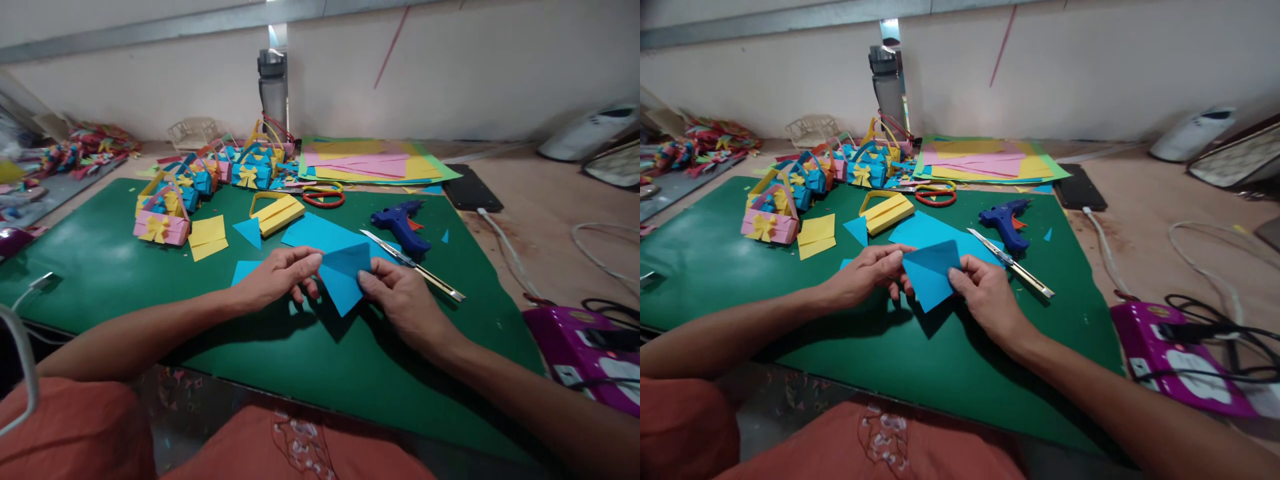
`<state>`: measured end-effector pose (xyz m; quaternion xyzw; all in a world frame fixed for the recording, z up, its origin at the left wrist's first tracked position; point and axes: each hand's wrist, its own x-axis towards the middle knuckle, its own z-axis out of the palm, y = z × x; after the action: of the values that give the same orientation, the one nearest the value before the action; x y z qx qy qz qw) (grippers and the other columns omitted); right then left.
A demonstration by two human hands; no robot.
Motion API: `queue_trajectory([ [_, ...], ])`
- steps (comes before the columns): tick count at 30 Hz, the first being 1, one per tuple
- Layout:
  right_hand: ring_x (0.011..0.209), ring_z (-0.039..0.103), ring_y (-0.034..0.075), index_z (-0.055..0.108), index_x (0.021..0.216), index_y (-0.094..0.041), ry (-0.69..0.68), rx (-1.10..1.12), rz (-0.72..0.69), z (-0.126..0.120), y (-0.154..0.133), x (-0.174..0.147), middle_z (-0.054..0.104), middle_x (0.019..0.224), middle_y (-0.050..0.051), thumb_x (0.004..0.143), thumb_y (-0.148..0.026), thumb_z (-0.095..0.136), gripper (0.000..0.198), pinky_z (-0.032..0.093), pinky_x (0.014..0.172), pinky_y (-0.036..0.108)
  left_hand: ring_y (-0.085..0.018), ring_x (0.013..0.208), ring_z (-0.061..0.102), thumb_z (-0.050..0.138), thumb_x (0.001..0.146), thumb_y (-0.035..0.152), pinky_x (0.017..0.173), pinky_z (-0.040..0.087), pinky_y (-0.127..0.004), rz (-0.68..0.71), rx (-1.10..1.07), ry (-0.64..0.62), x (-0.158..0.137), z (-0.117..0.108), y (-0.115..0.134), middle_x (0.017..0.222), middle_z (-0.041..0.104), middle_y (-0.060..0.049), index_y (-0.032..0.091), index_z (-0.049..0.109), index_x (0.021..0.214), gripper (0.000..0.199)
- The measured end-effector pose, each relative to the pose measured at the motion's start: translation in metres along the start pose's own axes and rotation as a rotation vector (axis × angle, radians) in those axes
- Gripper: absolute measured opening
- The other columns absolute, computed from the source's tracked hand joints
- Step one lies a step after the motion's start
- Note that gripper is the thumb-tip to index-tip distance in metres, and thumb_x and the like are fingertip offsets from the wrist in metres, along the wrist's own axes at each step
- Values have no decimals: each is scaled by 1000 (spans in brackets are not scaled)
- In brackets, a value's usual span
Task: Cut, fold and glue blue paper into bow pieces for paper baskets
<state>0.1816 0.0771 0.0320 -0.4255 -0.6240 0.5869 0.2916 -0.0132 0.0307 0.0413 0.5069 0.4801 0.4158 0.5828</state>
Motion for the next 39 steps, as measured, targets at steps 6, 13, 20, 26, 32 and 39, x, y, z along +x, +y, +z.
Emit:
queue_trajectory([
  [6,50,46,7,50,61,-19,-41,-96,-88,14,-14,5,52,54,-5,73,-31,60,20,36,48,21,-5,49,39,61,75,26,45,32,-17,127,238,56,-5,2,5,53,47,5,13,53,59,22],
  [13,50,55,9,52,64,-19,-64,-71,-104,15,-21,12,59,55,-4,74,-27,60,16,43,51,22,-6,45,37,51,82,34,43,30,-19,218,226,241,4,-15,11,48,41,5,16,46,55,33],
  [20,52,55,10,55,65,-18,-190,-195,-64,9,-20,7,59,55,-2,78,-26,56,16,43,53,23,-6,55,45,64,76,31,51,37,-18,311,233,463,-1,-49,10,62,53,3,14,58,66,21],
  [26,61,56,13,62,78,-16,-427,-786,-522,26,-26,6,65,69,3,88,-24,47,20,39,55,25,-5,43,37,64,78,42,41,31,-18,327,18,640,-3,-64,11,52,42,6,18,49,64,32],
  [32,66,58,19,61,82,-11,-491,-1346,-1146,63,-22,22,65,73,8,88,-18,48,16,39,60,32,-5,40,24,62,79,46,39,18,-22,356,58,728,-6,-75,10,48,28,8,19,34,54,46],
  [39,71,58,19,62,90,-11,-748,-1238,-1432,70,-22,-23,66,80,12,90,-18,39,25,40,67,36,-5,41,22,58,80,35,38,16,-20,223,217,502,-12,-68,11,48,29,6,17,40,52,38],
])
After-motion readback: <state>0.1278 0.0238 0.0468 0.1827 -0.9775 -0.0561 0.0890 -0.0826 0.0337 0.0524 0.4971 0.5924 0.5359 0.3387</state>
